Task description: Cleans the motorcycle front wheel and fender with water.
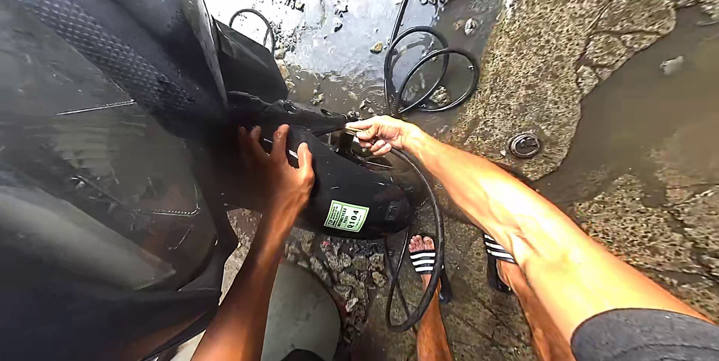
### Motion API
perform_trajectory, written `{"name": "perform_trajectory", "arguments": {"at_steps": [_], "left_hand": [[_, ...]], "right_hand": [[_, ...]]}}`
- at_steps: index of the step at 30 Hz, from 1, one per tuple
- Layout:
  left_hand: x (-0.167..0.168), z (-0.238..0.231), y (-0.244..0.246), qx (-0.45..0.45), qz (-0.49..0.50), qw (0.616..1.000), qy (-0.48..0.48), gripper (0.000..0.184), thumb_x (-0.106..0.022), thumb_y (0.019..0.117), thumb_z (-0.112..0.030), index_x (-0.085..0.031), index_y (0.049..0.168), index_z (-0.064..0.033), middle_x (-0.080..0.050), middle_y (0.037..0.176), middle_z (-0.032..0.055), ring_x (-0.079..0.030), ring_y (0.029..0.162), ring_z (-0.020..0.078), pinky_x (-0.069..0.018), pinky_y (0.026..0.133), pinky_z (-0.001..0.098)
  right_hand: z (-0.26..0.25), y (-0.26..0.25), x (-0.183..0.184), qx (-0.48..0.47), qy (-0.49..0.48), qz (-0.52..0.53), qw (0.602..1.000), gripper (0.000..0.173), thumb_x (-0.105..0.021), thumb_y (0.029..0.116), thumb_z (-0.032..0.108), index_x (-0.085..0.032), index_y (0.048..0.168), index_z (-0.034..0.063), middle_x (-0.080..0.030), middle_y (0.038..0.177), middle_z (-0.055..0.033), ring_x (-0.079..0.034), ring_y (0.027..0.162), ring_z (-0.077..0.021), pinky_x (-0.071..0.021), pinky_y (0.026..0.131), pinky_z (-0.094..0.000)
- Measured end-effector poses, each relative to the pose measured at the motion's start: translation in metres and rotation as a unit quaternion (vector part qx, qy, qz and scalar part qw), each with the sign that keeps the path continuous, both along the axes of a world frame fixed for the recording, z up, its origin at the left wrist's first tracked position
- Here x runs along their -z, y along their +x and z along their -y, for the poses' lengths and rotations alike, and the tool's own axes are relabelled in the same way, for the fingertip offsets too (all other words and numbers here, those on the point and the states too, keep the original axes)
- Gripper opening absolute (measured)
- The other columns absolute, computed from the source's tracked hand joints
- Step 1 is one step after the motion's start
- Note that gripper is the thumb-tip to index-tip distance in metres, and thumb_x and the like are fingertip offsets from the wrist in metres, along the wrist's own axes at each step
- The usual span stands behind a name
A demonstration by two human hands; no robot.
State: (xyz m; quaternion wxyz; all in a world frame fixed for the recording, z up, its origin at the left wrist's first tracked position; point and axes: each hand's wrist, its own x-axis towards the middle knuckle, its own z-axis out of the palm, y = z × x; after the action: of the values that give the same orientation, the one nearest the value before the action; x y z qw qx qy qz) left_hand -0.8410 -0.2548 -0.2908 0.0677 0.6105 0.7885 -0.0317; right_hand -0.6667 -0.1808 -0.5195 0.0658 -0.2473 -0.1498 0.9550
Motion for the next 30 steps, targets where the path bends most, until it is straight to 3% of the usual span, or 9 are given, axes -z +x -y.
{"name": "perform_trajectory", "arguments": {"at_steps": [10,17,22,28,29,30], "left_hand": [[-0.005,0.002,0.001,0.004,0.006,1.0,-0.005,0.052,-0.051,0.0971,-0.041,-0.06,0.14,-0.0133,-0.032,0.159,0.0276,-0.019,0.152,0.0465,-0.0181,0.121,0.062],[-0.007,0.001,0.002,0.0,0.005,1.0,-0.01,0.052,-0.051,0.0977,-0.042,-0.06,0.14,-0.0136,-0.032,0.158,0.0279,-0.018,0.152,0.0461,-0.0167,0.121,0.062],[-0.003,-0.002,0.002,-0.004,-0.003,1.0,0.01,0.048,-0.054,0.0951,-0.04,-0.067,0.134,-0.015,-0.04,0.153,0.0303,-0.023,0.15,0.049,-0.0183,0.122,0.058],[-0.005,-0.016,0.001,-0.002,0.001,1.0,-0.016,0.049,-0.052,0.0964,-0.041,-0.066,0.136,-0.0158,-0.041,0.156,0.0251,-0.022,0.152,0.0436,-0.0155,0.125,0.0523],[-0.005,-0.018,0.002,-0.004,0.004,1.0,-0.026,0.048,-0.052,0.0959,-0.041,-0.068,0.134,-0.0153,-0.046,0.152,0.0233,-0.029,0.149,0.0407,-0.0198,0.123,0.0513],[-0.005,-0.015,0.004,-0.009,0.016,0.999,-0.03,0.042,-0.054,0.095,-0.037,-0.072,0.124,-0.0128,-0.058,0.138,0.02,-0.044,0.139,0.0353,-0.0296,0.118,0.0497]], "right_hand": [[0.009,-0.001,0.014,0.042,-0.028,-0.081,0.995,0.052,-0.042,0.1027,0.005,-0.041,0.153,0.0149,-0.051,0.065,0.0012,-0.037,0.037,-0.0027,-0.0301,0.032,-0.0159],[0.011,-0.004,0.017,0.043,-0.02,-0.094,0.994,0.05,-0.042,0.1026,0.007,-0.043,0.152,0.0173,-0.052,0.065,0.0014,-0.037,0.036,-0.0024,-0.0298,0.032,-0.0154],[0.009,0.022,-0.009,0.012,0.087,0.071,0.994,0.047,-0.045,0.1062,0.013,-0.046,0.152,0.0253,-0.052,0.073,0.003,-0.032,0.041,-0.0017,-0.0277,0.034,-0.0171],[0.06,0.11,-0.058,0.097,0.078,0.277,0.953,0.034,-0.049,0.1068,0.021,-0.054,0.138,0.034,-0.048,0.069,0.0075,-0.036,0.043,-0.0021,-0.0318,0.037,-0.0184],[0.079,0.124,-0.064,0.121,0.069,0.297,0.945,0.036,-0.049,0.1064,0.022,-0.054,0.139,0.0368,-0.05,0.07,0.0082,-0.038,0.045,-0.0024,-0.0329,0.038,-0.0188],[0.104,0.135,-0.071,0.147,0.061,0.308,0.938,0.042,-0.048,0.1067,0.02,-0.052,0.145,0.0379,-0.052,0.072,0.0076,-0.041,0.046,-0.0031,-0.0346,0.039,-0.0189]]}}
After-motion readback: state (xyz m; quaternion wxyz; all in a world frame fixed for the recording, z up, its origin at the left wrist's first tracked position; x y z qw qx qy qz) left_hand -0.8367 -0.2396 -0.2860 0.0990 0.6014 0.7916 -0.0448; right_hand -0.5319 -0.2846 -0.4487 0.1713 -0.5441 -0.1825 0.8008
